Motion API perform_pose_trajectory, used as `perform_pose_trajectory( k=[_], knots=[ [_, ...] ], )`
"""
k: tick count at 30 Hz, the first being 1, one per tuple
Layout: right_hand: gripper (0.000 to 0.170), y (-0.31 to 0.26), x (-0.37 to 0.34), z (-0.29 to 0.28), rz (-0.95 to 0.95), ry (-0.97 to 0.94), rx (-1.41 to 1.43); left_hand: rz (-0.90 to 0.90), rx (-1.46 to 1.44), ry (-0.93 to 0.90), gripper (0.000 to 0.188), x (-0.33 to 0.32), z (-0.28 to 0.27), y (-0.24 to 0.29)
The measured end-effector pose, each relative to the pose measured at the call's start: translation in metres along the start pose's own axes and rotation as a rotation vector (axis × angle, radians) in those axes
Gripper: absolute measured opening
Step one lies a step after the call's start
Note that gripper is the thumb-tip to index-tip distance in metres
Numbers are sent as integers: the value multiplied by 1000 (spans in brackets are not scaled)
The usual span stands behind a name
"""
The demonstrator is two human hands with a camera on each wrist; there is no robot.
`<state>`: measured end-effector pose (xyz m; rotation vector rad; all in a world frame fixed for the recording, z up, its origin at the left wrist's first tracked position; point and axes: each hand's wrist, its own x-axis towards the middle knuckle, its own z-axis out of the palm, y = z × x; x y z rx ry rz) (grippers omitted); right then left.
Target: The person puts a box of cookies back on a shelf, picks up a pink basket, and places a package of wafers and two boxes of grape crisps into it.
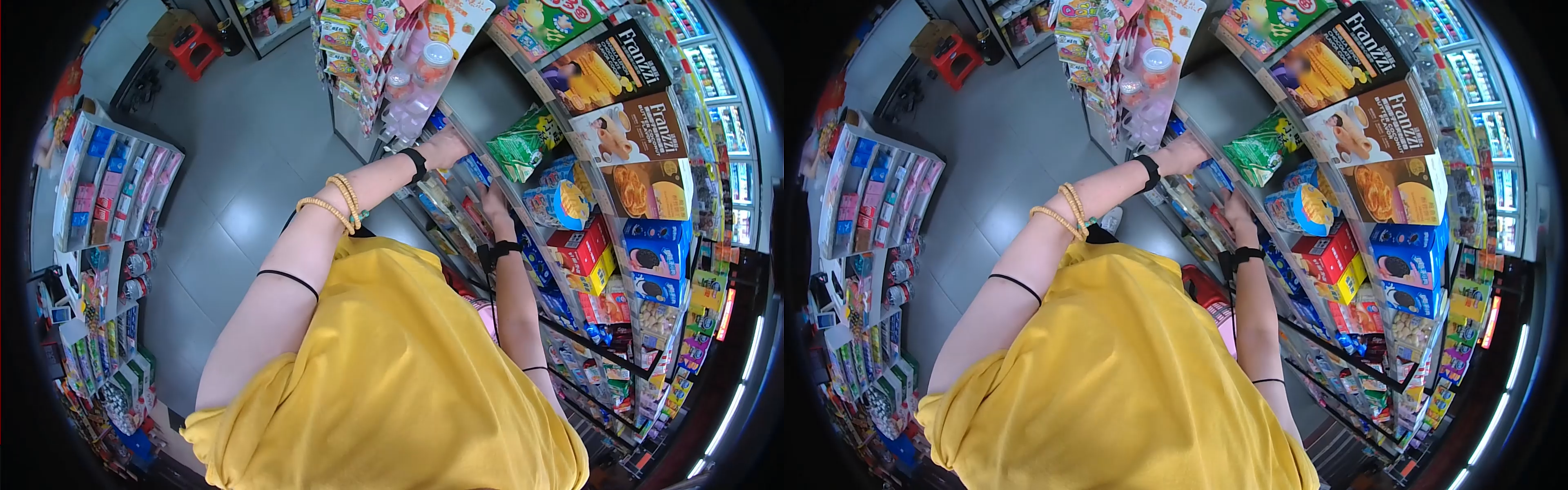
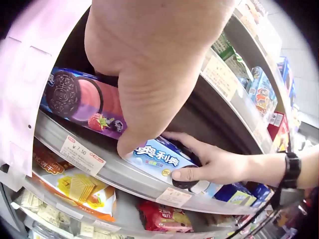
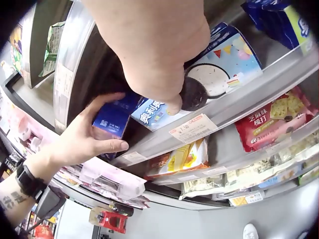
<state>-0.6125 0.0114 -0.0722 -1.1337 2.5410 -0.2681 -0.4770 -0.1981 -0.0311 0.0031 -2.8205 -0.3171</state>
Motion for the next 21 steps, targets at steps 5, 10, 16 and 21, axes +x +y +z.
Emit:
perform_pose_trajectory(
  k=[5,10,16,21],
  knots=[
    [62,26,3,10,-81,37,10,2,-9,53,62,-3,0,0],
    [69,45,-2,13,-57,33,29,14,28,69,67,-2,17,-3],
    [70,50,-13,5,-59,-56,159,58,61,121,71,0,59,-17],
    [78,38,-22,-3,-44,-26,133,-27,110,-116,82,-2,38,-22]
  ],
)
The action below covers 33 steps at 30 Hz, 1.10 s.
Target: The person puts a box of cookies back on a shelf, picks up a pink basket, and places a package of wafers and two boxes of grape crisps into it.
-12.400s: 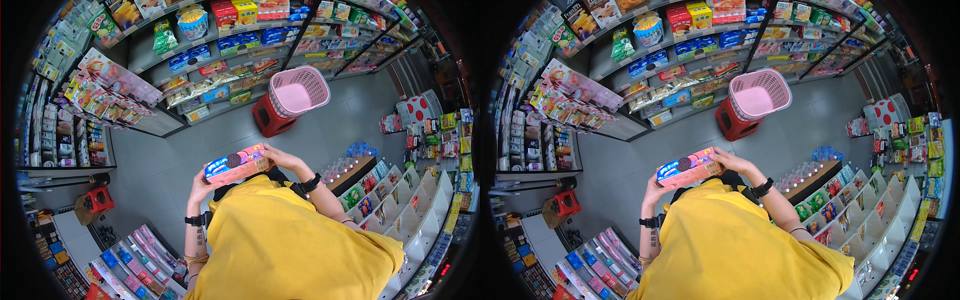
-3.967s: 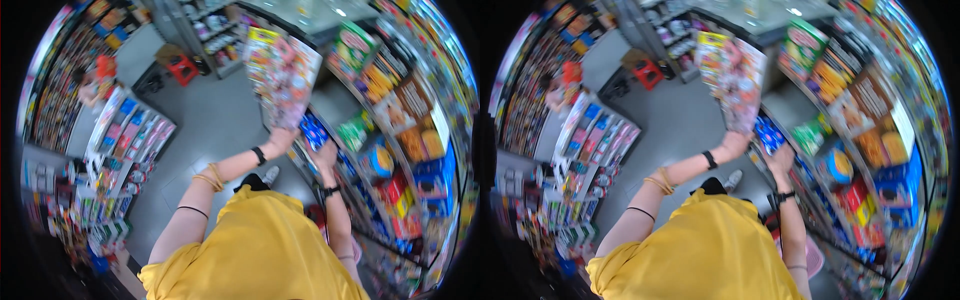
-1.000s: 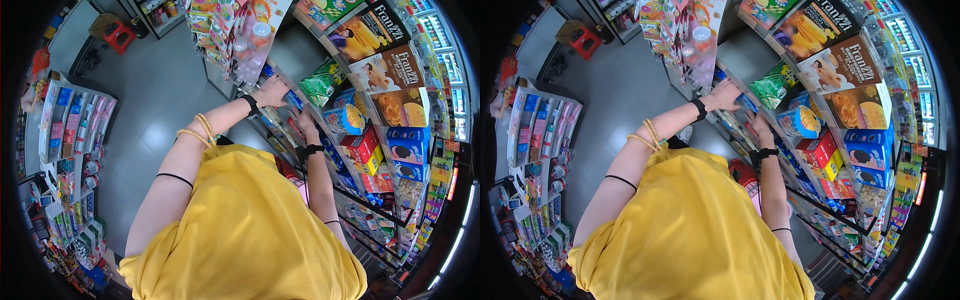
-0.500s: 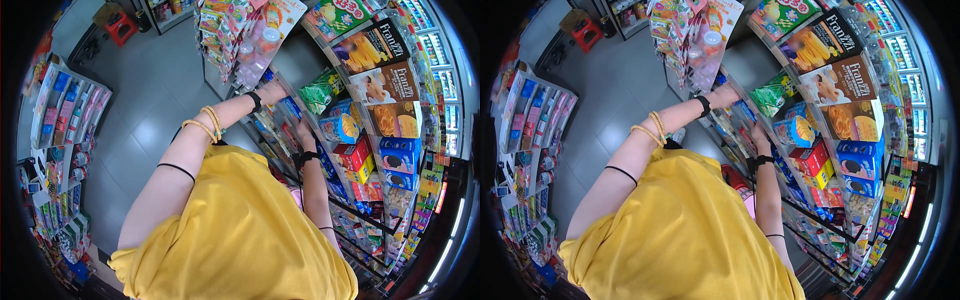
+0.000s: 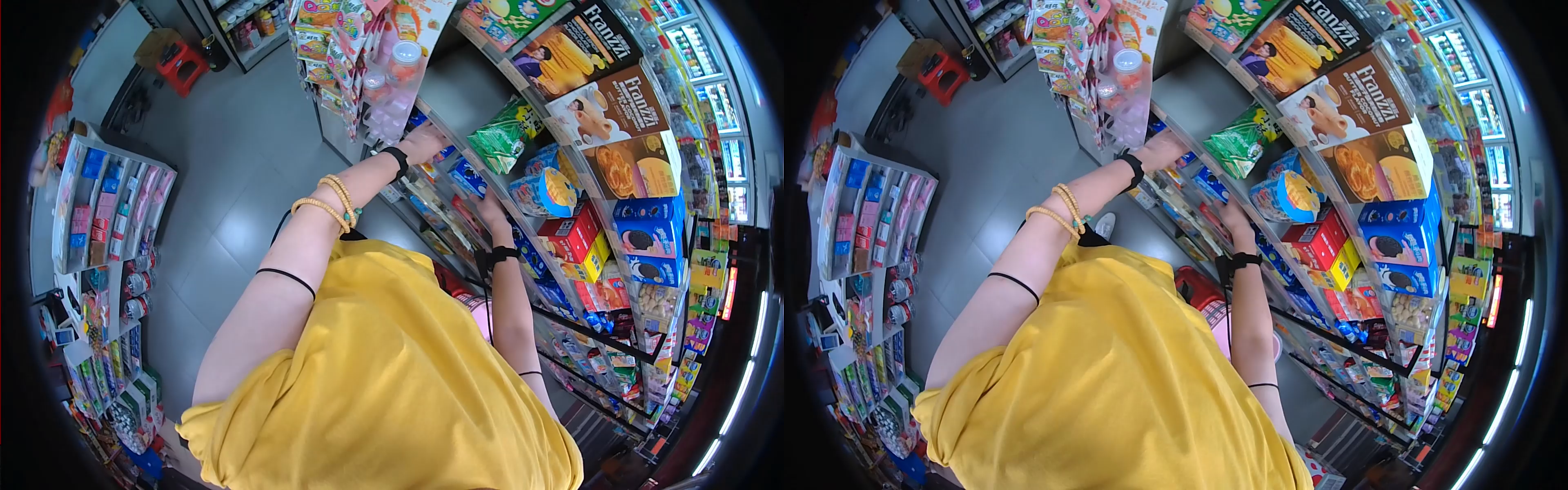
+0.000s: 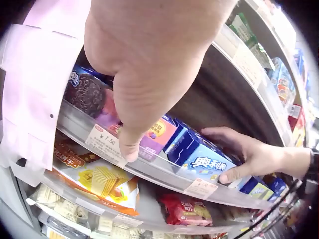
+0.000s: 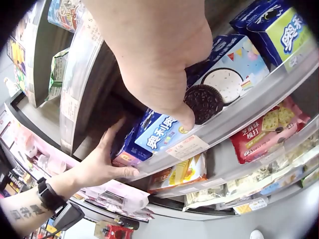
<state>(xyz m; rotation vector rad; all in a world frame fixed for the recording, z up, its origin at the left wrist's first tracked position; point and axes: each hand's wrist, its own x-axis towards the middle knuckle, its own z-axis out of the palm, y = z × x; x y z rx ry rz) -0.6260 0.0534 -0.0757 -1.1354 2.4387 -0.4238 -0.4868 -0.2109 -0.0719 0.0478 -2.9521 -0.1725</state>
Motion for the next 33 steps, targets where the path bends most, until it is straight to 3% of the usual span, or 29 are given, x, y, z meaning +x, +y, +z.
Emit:
perform_pose_trajectory(
  k=[2,5,8,15,18,24,27,30,33],
  knots=[
    [77,6,2,5,-17,21,13,-62,-44,-77,99,-1,5,-10],
    [76,18,7,16,-19,47,51,-185,-195,-185,98,-10,-12,-14],
    [74,16,5,18,13,69,37,-150,-117,-185,89,-11,-4,-19],
    [74,-11,0,7,47,14,-27,-172,-81,-250,88,-10,-13,-11],
    [76,-10,-2,11,19,83,-58,-163,-76,-293,84,-9,-13,-14],
    [79,-13,-1,6,31,26,-30,-171,-89,-261,76,-8,-7,-14],
    [81,-16,-4,9,43,67,-111,-161,-56,-228,74,-10,-11,-10],
    [86,-17,-4,5,53,27,-40,-120,-9,4,70,-22,-21,2],
    [80,-42,-24,-10,121,75,-63,35,-121,183,61,-44,-60,23]
  ],
)
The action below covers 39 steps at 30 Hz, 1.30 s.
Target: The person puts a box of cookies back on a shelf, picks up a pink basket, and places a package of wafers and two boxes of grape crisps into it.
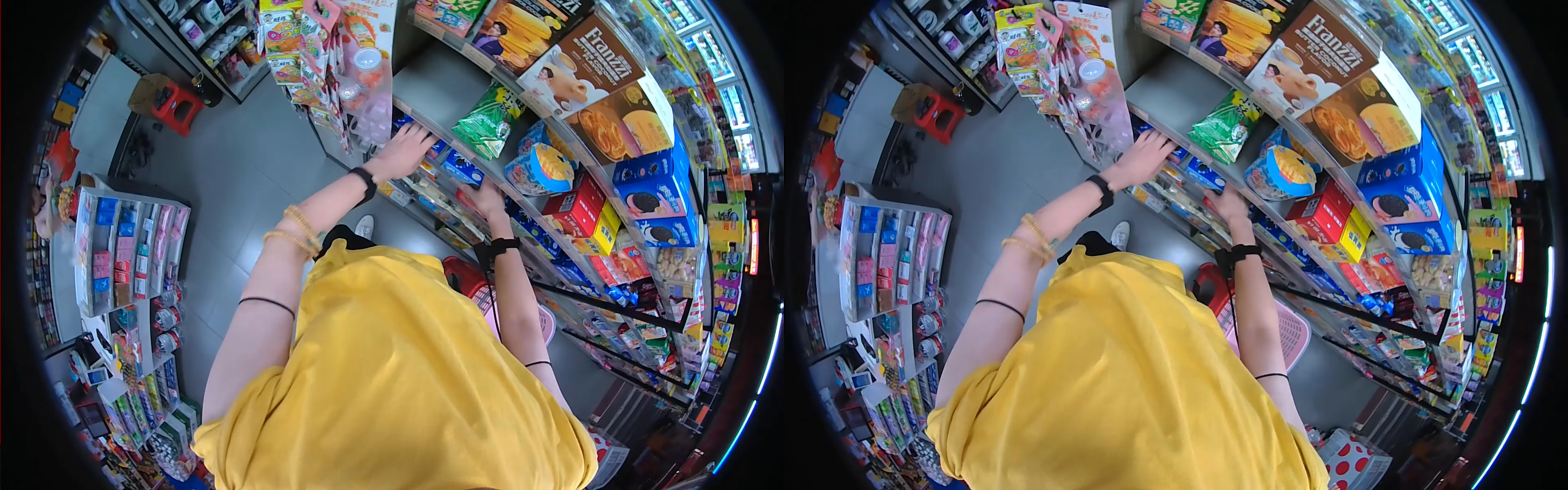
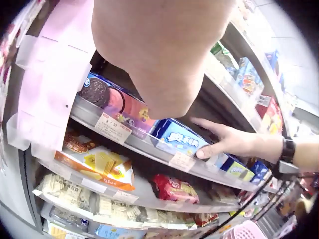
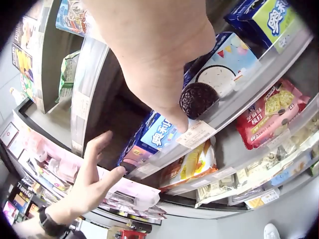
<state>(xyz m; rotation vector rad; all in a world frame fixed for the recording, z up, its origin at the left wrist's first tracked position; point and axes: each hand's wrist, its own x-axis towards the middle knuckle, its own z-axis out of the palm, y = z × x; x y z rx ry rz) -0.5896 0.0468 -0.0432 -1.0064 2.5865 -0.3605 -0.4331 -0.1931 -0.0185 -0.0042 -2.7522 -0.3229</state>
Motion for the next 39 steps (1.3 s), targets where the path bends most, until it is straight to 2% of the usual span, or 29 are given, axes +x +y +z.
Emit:
perform_pose_trajectory(
  k=[1,4,6,10,12,13,14,15,16,18,20,22,23,24,25,27,28,29,30,31,32,34,36,39],
  knots=[
    [80,4,-1,3,-3,16,-22,42,-62,33,52,-10,-11,9],
    [80,17,-5,16,-10,55,-90,-4,-173,-150,47,-62,-14,13],
    [79,23,-1,25,-30,83,-136,-202,-277,-305,44,-110,-7,5],
    [70,23,-1,28,-41,105,-127,-740,-246,-562,43,-268,77,-29],
    [67,18,-5,20,-37,114,-118,-792,-212,-609,38,-354,106,-30],
    [68,14,-8,14,-32,108,-102,-904,-257,-608,36,-390,108,-18],
    [68,12,-10,11,-29,101,-85,-879,-218,-742,36,-436,126,-15],
    [65,13,-12,13,-43,114,-27,-1167,-295,-677,36,-444,102,23],
    [64,6,-23,9,-94,213,-22,-1187,-334,-826,36,-488,120,31],
    [61,-16,-58,-5,-190,412,-15,-1411,-491,-879,38,-539,120,74],
    [45,-18,-90,1,-318,161,187,-1244,-562,-821,40,-550,89,125],
    [37,-20,-130,6,-484,-148,569,-1420,-644,-662,43,-602,107,151],
    [34,-34,-156,-21,-482,-365,775,-1330,-689,-700,48,-614,100,156],
    [30,-42,-177,-39,-540,-449,915,-1348,-631,-762,49,-616,98,159],
    [27,-50,-199,-65,-578,-452,963,-1364,-573,-819,50,-615,99,162],
    [24,-58,-239,-127,-726,-364,1018,-1360,-533,-915,52,-622,108,151],
    [22,-59,-261,-157,-793,-318,1190,-1375,-560,-836,53,-630,118,136],
    [21,-57,-283,-185,-841,-349,1353,-1384,-586,-757,54,-635,127,119],
    [24,-56,-308,-204,-929,-299,1490,-1387,-613,-679,54,-635,130,107],
    [33,-51,-316,-205,-1236,-268,1563,-1233,-618,-716,54,-593,100,111],
    [37,-60,-335,-218,-1348,-183,1604,-1213,-597,-709,53,-566,96,103],
    [39,-86,-382,-244,-1456,-41,1657,-1171,-553,-689,50,-522,90,86],
    [36,-109,-429,-248,-1422,-29,1694,-1100,-564,-578,45,-490,83,78],
    [35,-140,-472,-237,-1389,-84,1694,-1010,-588,-463,40,-456,58,94]
  ],
)
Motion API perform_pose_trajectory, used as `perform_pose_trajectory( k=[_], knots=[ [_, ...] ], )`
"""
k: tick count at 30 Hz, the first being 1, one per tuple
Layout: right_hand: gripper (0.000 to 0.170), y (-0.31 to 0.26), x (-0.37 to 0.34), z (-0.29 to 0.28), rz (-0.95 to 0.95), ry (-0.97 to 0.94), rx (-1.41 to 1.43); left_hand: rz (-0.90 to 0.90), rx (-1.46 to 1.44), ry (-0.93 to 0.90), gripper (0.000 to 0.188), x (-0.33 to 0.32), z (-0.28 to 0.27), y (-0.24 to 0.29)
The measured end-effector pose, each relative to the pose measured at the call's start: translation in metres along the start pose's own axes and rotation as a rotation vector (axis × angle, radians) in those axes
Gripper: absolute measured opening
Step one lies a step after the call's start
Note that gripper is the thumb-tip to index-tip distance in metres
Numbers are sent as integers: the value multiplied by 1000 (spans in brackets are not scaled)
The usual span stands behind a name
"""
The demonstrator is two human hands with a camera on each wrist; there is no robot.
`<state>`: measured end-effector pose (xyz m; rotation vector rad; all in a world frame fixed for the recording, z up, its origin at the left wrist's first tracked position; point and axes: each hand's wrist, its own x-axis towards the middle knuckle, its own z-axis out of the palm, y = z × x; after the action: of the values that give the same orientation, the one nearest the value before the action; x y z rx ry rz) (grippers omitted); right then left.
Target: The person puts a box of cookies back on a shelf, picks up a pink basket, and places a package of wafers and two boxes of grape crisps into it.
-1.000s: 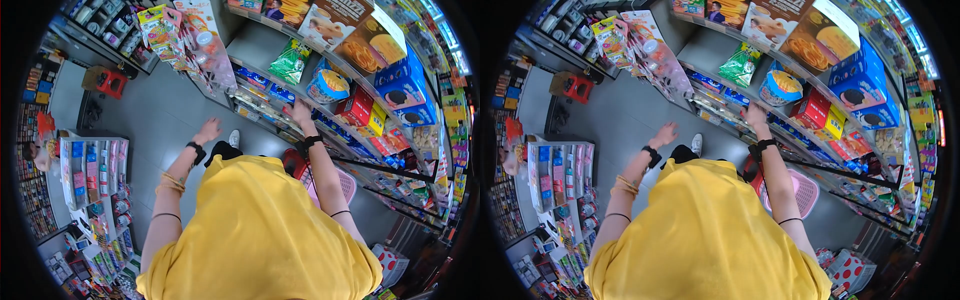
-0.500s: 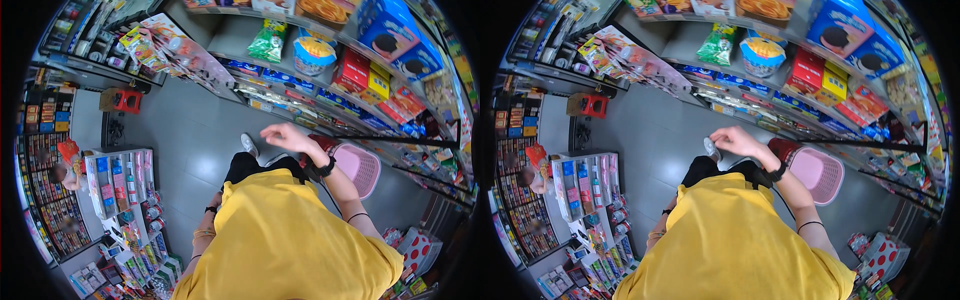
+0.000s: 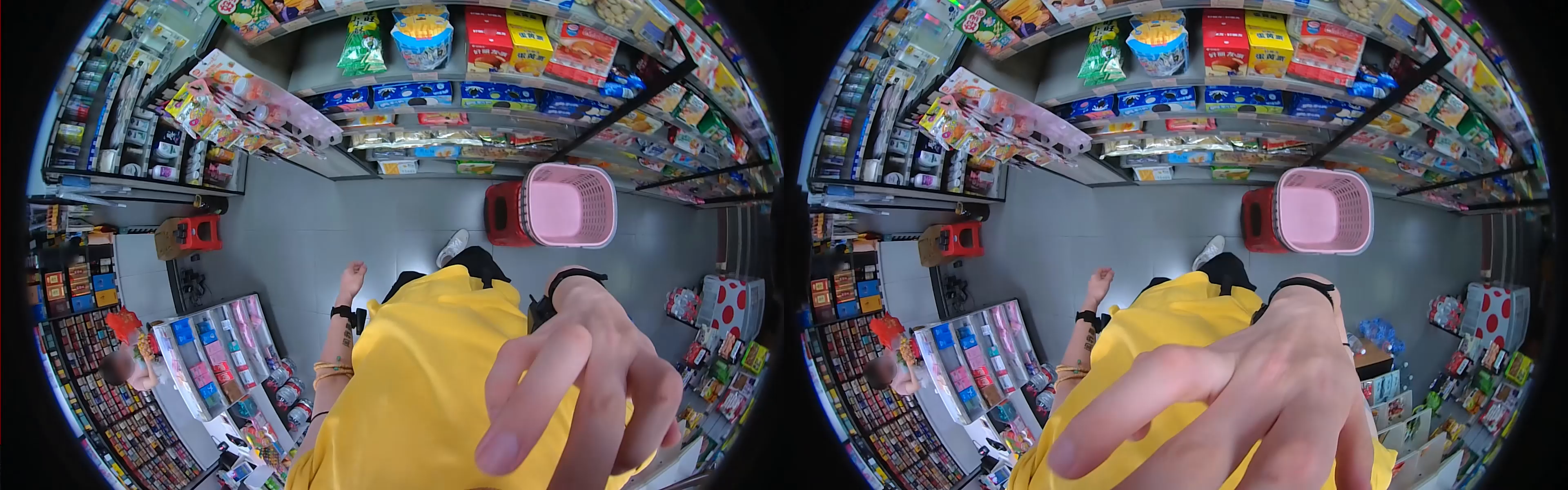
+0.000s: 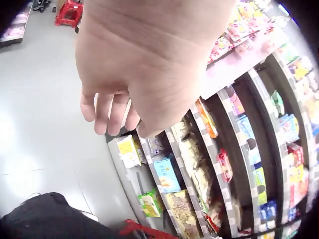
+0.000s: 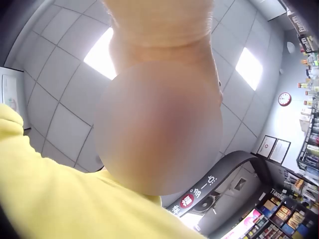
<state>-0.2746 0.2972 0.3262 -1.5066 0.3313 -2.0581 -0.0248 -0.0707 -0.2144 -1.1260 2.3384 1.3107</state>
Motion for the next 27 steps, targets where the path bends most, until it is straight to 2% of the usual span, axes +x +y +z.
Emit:
perform_pose_trajectory(
  k=[2,5,8,9,11,12,13,15,17,18,21,23,25,27],
  knots=[
    [35,9,-3,24,-5,4,-15,49,-7,38,39,-14,0,8],
    [34,22,-13,56,-3,37,-45,17,-11,-18,38,-47,18,-16],
    [34,29,-20,83,8,71,-95,20,42,-162,35,-82,55,-95],
    [34,29,-23,92,14,81,-113,-6,41,-220,40,-95,67,-127],
    [34,31,-29,106,41,92,-159,-13,288,-376,41,-131,69,-145],
    [34,32,-34,110,65,91,-195,10,400,-530,37,-133,78,-175],
    [34,33,-39,112,94,92,-233,-17,404,-564,35,-154,68,-157],
    [34,34,-55,112,215,106,-341,24,440,-495,31,-154,101,-236],
    [34,31,-79,109,471,168,-522,21,484,-485,29,-177,73,-172],
    [30,31,-98,108,674,214,-673,-86,517,-588,30,-175,67,-145],
    [23,52,-217,82,1126,382,-891,21,415,-428,34,-156,78,-144],
    [19,64,-339,60,1285,700,-879,42,437,-400,34,-140,86,-117],
    [19,56,-441,49,1455,850,-1020,76,447,-351,35,-128,100,-94],
    [20,39,-523,48,1515,915,-1099,85,461,-318,38,-119,121,-69]
  ],
)
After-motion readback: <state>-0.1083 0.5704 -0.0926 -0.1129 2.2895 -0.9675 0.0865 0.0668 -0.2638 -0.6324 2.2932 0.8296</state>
